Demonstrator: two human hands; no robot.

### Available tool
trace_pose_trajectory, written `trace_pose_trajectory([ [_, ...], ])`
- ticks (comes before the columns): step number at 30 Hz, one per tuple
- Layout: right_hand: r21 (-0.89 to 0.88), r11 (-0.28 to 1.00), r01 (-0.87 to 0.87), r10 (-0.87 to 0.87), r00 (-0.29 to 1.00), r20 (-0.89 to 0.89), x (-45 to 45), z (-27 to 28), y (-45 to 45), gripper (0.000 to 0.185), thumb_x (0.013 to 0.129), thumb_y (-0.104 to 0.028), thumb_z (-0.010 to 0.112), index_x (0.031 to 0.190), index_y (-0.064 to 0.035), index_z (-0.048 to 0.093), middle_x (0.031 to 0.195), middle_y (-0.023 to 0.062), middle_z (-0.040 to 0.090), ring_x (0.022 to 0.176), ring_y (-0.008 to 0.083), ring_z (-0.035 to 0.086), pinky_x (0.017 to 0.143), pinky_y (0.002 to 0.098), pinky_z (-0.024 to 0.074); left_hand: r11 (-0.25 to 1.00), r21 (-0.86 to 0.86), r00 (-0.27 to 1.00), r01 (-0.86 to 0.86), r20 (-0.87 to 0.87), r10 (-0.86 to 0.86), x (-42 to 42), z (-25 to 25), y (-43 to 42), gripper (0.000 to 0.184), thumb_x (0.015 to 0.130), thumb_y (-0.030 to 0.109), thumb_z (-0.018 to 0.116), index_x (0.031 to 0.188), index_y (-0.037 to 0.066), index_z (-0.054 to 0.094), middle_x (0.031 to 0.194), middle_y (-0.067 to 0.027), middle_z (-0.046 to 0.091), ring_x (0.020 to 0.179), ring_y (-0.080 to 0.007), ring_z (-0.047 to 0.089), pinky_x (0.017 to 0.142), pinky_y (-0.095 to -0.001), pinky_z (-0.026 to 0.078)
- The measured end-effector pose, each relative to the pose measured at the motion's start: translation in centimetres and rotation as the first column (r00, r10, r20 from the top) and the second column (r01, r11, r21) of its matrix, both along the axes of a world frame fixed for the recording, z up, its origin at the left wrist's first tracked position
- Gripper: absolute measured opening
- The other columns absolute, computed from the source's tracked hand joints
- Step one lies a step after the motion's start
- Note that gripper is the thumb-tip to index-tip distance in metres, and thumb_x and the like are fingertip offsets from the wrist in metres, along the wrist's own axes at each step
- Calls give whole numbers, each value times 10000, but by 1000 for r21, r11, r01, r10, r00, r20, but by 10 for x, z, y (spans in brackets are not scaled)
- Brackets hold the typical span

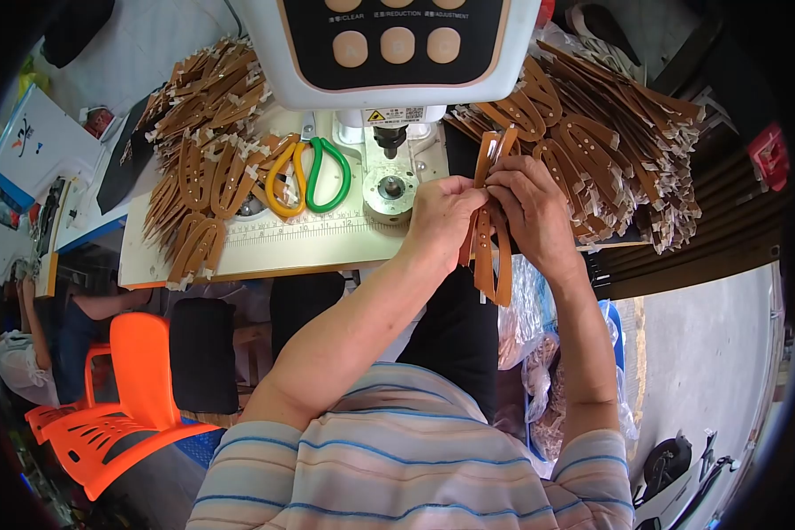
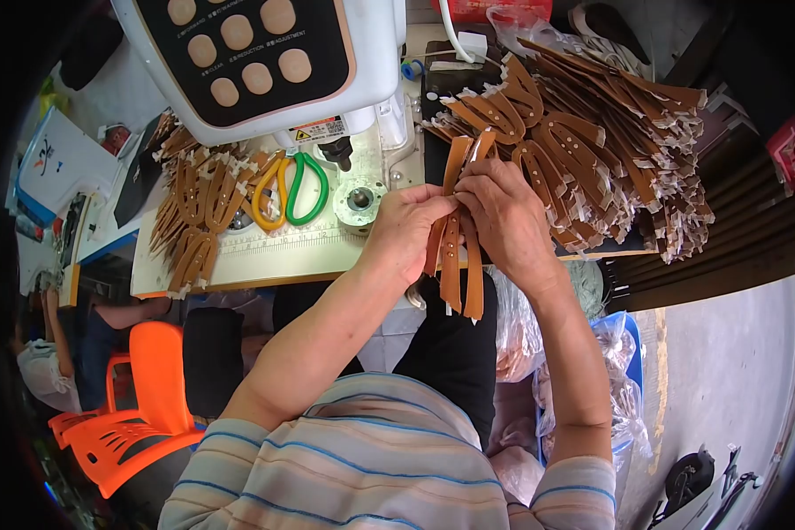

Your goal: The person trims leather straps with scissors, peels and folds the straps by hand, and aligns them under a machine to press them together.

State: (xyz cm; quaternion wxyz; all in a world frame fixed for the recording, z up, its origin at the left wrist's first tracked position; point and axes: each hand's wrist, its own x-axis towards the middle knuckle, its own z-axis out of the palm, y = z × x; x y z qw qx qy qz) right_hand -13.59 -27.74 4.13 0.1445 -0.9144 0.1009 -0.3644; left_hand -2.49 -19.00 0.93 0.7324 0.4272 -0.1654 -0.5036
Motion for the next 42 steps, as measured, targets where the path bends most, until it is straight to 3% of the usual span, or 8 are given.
trace_pose_trajectory([
  [6, 80, 997, 6, 13, 973, -228, 4, 23, -3, 79, 769, -43, 614, 809, 24, 598, 883, 114, 587, 796, 304, 593, 719, 368, 478, 999, 17, 996, -51, 79, 49, -4, 1, -2, 86, 855, 1, 539, 851, -70, 587, 691, -119, 612, 545, -169, 594, 487, -270, 482],
  [12, 14, 1000, 13, -8, 953, -302, 13, 24, -6, 84, 771, -48, 609, 786, 29, 578, 827, 123, 567, 738, 314, 580, 681, 383, 468, 996, 20, 979, -90, 187, 85, -6, -5, -2, 107, 849, 17, 525, 821, -73, 577, 640, -126, 617, 457, -135, 561, 313, -243, 383],
  [19, 142, 989, -48, 97, 927, -362, 13, 27, -16, 96, 776, -45, 614, 782, 37, 563, 802, 118, 554, 703, 286, 573, 661, 345, 469, 994, 30, 972, -101, 215, 92, -7, -7, -3, 115, 853, 33, 535, 825, -72, 575, 647, -128, 619, 450, -136, 559, 295, -243, 374],
  [21, 251, 967, -37, 117, 943, -313, 11, 26, -15, 85, 771, -18, 624, 792, 37, 564, 829, 110, 560, 703, 270, 577, 663, 325, 473, 994, 26, 975, -107, 201, 100, -6, -5, -2, 115, 853, 35, 540, 824, -71, 576, 647, -127, 619, 449, -137, 558, 301, -243, 381],
  [24, 245, 968, -46, 97, 974, -202, 3, 18, -15, 83, 765, 9, 633, 809, 34, 567, 868, 105, 567, 720, 258, 584, 671, 314, 479, 996, 82, 994, -33, 110, 24, -3, 0, 1, 101, 868, 19, 547, 852, -68, 595, 678, -126, 620, 546, -173, 599, 501, -271, 494],
  [26, 133, 990, -55, 58, 998, -18, -3, 8, -15, 104, 758, 38, 641, 836, 25, 573, 917, 102, 574, 755, 252, 595, 685, 309, 487, 996, 80, 995, -32, 92, 24, -2, 1, 1, 102, 870, 23, 547, 855, -67, 595, 680, -125, 619, 545, -173, 598, 501, -272, 494],
  [30, -46, 996, -76, 79, 996, 49, -2, -5, -13, 152, 750, 57, 645, 877, 8, 578, 980, 108, 577, 815, 262, 601, 707, 323, 496, 997, 77, 998, -7, 67, 2, -2, 5, 3, 104, 872, 31, 549, 862, -61, 595, 687, -120, 614, 542, -175, 594, 502, -272, 494],
  [42, -104, 993, -63, 66, 997, 31, -2, -12, -8, 181, 747, 45, 658, 909, 9, 584, 971, 116, 588, 841, 269, 602, 725, 337, 501, 998, 56, 999, -20, 32, 18, -3, 8, 5, 77, 860, 22, 561, 834, -47, 583, 677, -101, 588, 552, -172, 592, 501, -280, 500],
])
